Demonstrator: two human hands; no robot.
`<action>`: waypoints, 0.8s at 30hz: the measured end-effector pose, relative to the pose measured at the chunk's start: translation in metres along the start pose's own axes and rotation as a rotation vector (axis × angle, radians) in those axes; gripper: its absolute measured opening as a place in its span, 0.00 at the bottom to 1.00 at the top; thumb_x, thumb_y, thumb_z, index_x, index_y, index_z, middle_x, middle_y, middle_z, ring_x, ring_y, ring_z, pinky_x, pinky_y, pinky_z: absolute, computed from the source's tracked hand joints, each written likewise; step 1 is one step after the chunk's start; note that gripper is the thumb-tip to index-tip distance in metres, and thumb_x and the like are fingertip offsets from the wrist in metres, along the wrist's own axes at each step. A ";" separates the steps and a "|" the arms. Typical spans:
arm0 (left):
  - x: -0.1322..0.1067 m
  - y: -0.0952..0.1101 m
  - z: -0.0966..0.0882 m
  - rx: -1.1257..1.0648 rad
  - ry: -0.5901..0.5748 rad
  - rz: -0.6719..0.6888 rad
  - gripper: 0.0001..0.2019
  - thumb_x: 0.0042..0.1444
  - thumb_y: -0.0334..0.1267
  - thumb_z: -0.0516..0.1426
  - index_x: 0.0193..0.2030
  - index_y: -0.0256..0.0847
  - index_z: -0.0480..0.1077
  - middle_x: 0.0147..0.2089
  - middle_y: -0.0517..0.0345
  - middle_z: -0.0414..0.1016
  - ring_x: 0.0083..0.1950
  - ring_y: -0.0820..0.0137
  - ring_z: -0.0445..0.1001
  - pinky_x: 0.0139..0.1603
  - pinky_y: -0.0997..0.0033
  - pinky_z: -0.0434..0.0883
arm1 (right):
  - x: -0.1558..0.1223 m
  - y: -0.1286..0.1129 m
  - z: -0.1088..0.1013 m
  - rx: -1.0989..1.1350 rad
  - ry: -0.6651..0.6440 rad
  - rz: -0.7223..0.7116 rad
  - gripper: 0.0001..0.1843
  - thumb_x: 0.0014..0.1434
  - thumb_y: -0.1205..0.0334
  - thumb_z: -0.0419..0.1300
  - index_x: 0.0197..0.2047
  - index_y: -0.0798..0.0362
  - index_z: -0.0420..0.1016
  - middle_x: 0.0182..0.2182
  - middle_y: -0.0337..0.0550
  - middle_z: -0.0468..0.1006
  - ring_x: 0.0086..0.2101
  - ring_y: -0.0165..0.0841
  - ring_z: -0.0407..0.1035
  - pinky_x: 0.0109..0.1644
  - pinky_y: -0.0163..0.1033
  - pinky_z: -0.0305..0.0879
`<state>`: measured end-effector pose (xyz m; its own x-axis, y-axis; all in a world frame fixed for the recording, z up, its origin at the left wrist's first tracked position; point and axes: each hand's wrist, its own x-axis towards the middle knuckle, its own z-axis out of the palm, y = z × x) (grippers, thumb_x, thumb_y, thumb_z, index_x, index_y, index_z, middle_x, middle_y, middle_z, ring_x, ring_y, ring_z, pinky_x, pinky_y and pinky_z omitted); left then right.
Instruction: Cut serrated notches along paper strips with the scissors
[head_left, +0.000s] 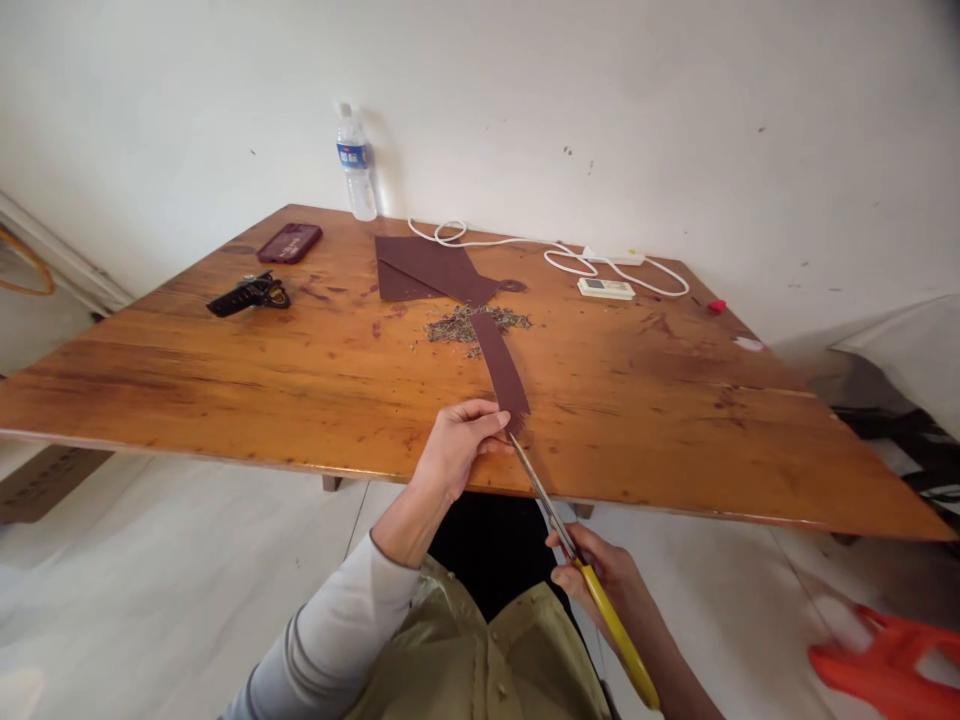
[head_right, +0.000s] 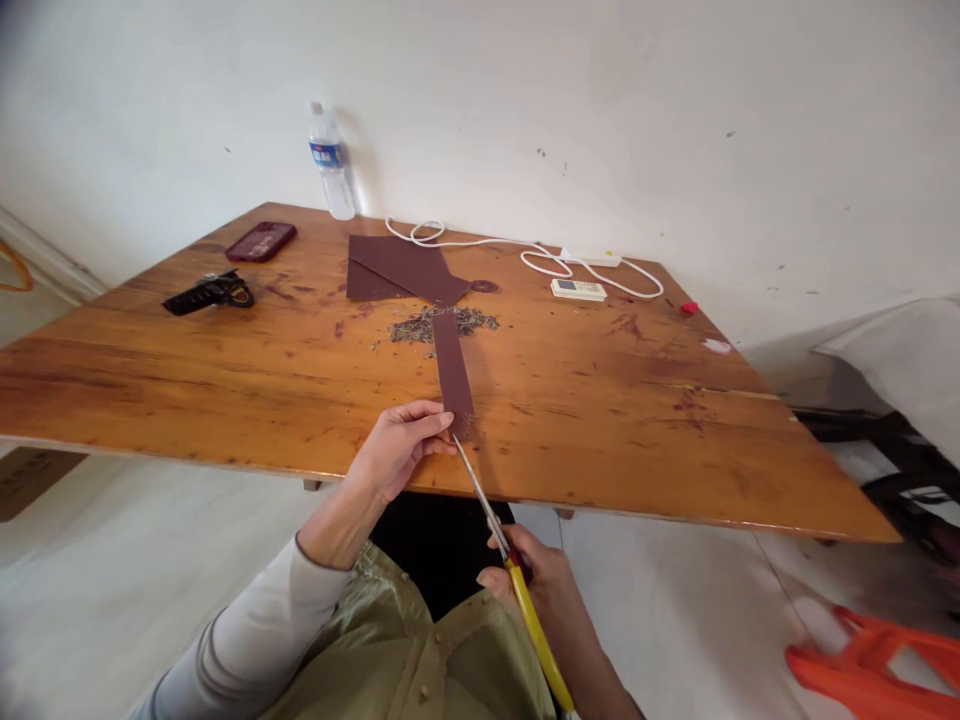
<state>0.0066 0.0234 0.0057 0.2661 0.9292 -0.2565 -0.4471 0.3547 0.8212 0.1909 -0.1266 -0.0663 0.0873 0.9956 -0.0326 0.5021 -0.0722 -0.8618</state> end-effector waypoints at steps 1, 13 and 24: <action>0.000 0.000 0.000 -0.002 0.001 0.000 0.14 0.35 0.39 0.73 0.25 0.33 0.76 0.23 0.60 0.73 0.23 0.76 0.72 0.29 0.74 0.77 | 0.000 0.001 0.001 0.008 0.002 -0.001 0.16 0.57 0.46 0.63 0.38 0.50 0.79 0.19 0.32 0.60 0.19 0.30 0.53 0.22 0.35 0.56; -0.002 -0.001 0.005 -0.022 0.047 0.039 0.13 0.35 0.38 0.72 0.24 0.34 0.75 0.21 0.61 0.72 0.22 0.76 0.72 0.26 0.76 0.74 | -0.012 -0.024 0.013 0.432 -0.205 0.068 0.30 0.61 0.35 0.58 0.53 0.50 0.75 0.25 0.35 0.66 0.22 0.29 0.56 0.26 0.34 0.58; -0.001 -0.008 0.009 -0.024 0.128 0.121 0.11 0.37 0.39 0.71 0.25 0.36 0.76 0.24 0.61 0.75 0.22 0.75 0.72 0.28 0.74 0.74 | -0.012 -0.014 0.033 0.364 -0.077 0.143 0.18 0.59 0.50 0.60 0.49 0.51 0.75 0.22 0.31 0.63 0.19 0.28 0.53 0.22 0.33 0.51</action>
<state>0.0175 0.0191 0.0033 0.0988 0.9705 -0.2201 -0.4900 0.2400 0.8380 0.1544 -0.1358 -0.0701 0.0622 0.9795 -0.1915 0.1509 -0.1989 -0.9683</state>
